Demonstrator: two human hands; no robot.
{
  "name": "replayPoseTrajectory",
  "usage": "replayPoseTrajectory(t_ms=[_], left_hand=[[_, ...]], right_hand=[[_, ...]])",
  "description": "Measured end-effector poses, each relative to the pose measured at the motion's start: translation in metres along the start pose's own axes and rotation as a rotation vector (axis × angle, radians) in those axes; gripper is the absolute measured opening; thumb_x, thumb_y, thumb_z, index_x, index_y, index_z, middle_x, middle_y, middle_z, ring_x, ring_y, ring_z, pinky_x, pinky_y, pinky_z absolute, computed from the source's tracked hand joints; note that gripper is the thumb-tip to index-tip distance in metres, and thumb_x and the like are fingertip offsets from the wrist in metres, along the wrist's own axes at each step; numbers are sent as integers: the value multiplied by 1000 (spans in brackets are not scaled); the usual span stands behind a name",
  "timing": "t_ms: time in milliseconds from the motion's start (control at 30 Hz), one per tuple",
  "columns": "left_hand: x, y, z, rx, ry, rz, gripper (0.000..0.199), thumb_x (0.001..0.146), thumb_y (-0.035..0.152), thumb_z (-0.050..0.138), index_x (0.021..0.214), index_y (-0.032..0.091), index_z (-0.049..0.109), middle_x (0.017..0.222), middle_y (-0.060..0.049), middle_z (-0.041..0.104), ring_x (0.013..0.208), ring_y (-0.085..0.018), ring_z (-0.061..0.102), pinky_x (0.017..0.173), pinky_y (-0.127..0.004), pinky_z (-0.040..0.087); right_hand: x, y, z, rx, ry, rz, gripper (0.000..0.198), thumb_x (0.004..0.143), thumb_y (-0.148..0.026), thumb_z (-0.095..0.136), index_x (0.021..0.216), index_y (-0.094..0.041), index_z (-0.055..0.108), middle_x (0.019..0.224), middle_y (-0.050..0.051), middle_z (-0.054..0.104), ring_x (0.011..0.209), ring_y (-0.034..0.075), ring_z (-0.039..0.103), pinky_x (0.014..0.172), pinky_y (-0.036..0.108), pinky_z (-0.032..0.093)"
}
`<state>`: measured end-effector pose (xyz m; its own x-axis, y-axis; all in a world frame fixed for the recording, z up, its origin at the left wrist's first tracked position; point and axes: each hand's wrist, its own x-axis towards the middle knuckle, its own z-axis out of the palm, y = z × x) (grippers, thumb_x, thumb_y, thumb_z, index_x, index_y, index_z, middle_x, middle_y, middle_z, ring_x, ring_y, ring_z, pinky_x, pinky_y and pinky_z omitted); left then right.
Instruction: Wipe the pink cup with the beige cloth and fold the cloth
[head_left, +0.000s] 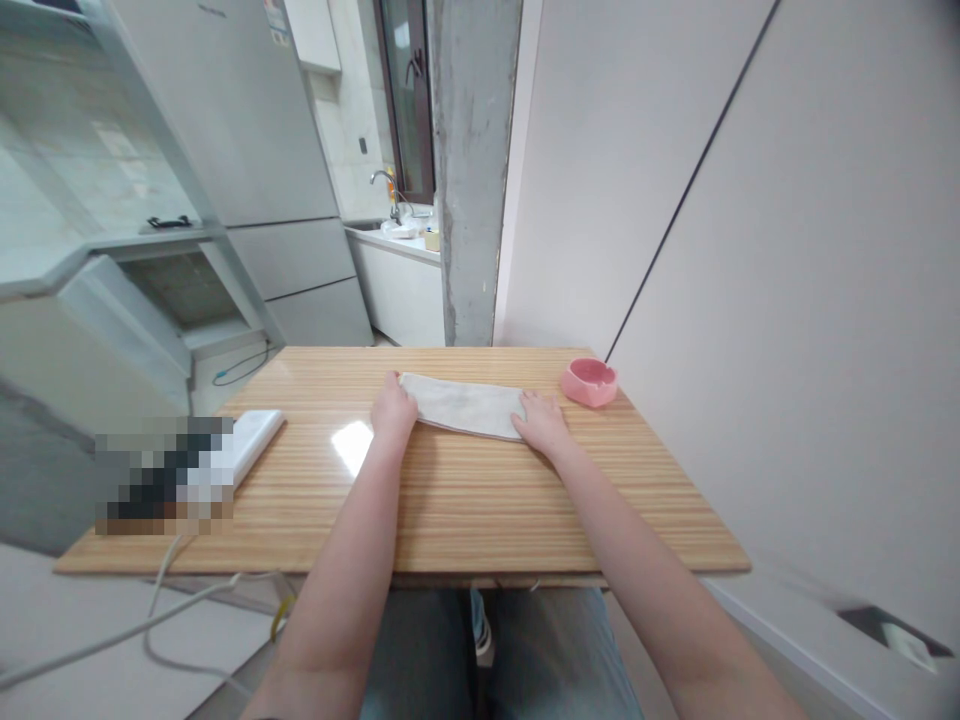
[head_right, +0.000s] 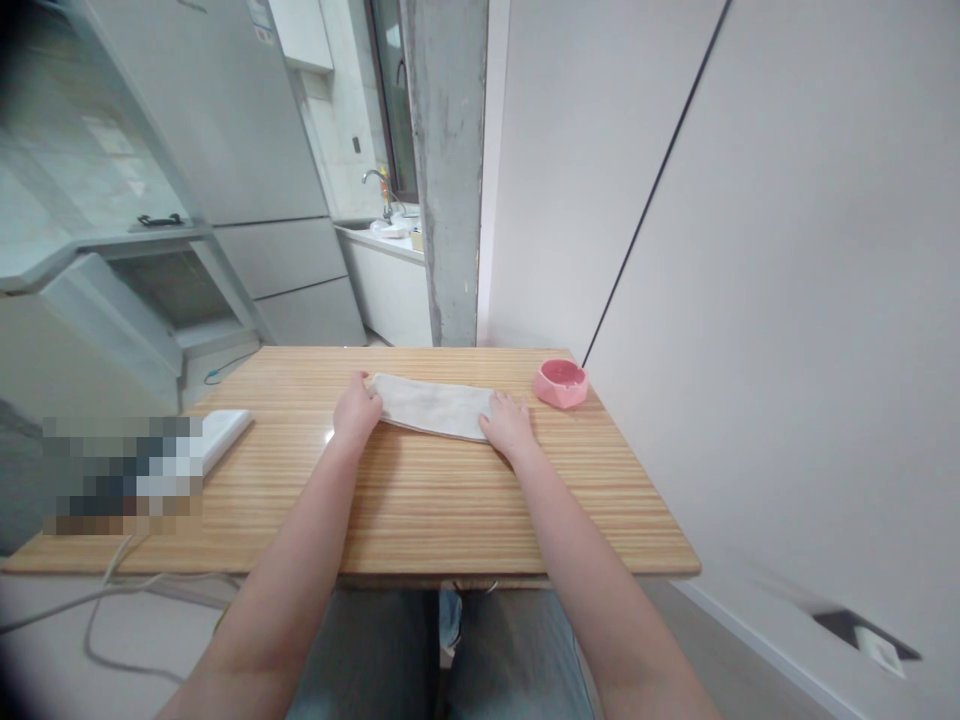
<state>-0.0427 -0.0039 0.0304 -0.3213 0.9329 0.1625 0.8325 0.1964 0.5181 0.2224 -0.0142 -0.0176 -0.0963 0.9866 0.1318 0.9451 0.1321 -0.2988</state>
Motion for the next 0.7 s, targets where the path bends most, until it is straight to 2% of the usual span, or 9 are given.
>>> replayPoseTrajectory(t_ms=[100,167,200,300,400,467,533,600,700], left_hand=[[-5,8,-2,-107,216,166,52,79,9,42,130,15,43,115,-14,61,110,-25,57,94,-35,44],[-13,21,3,-171,277,325,48,80,7,42,127,16,47,114,-12,59,111,-22,54,97,-33,43],[-18,29,8,-196,267,422,46,80,7,42,125,17,49,114,-11,58,111,-21,53,98,-32,42],[-35,54,31,-220,99,776,38,80,7,44,114,19,57,111,-10,59,110,-20,52,98,-33,42],[-49,69,56,-149,-130,1049,30,79,5,45,99,19,62,103,-9,62,103,-20,55,93,-34,45],[-55,71,68,-90,-220,1113,27,78,4,46,93,18,62,99,-9,62,99,-20,56,90,-34,46],[-59,70,73,-74,-239,1127,25,79,4,46,92,18,62,97,-8,62,97,-20,56,89,-33,47],[-61,69,74,-108,-194,1120,25,81,6,45,94,18,61,99,-8,62,99,-19,56,90,-33,47],[-64,70,72,-176,-107,1097,26,84,7,42,100,17,60,104,-10,61,103,-19,55,93,-35,46]], right_hand=[[-3,-4,-3,25,-3,6,50,87,-34,50,132,-13,50,146,17,42,138,33,32,114,60,9],[-4,-7,-3,49,5,1,50,87,-37,51,131,-14,50,144,17,44,137,33,33,113,61,7],[-4,-8,-3,64,13,-2,50,86,-37,53,131,-15,51,143,17,45,136,32,34,113,61,7],[-1,-7,-1,148,34,-8,47,84,-31,56,128,-18,52,139,15,51,133,29,40,113,59,10],[6,0,1,299,96,31,40,86,-19,45,124,-20,55,133,11,57,127,23,48,113,50,24],[12,5,2,388,175,86,42,85,-13,38,123,-18,57,130,11,59,125,19,50,110,41,31],[16,9,4,440,237,125,42,84,-13,38,121,-15,57,128,12,60,124,18,51,108,35,35],[17,11,6,478,252,125,39,85,-17,41,120,-13,58,126,13,60,122,20,52,107,35,36],[17,9,10,553,194,96,38,87,-17,41,121,-12,56,123,14,62,117,19,55,105,35,38]])
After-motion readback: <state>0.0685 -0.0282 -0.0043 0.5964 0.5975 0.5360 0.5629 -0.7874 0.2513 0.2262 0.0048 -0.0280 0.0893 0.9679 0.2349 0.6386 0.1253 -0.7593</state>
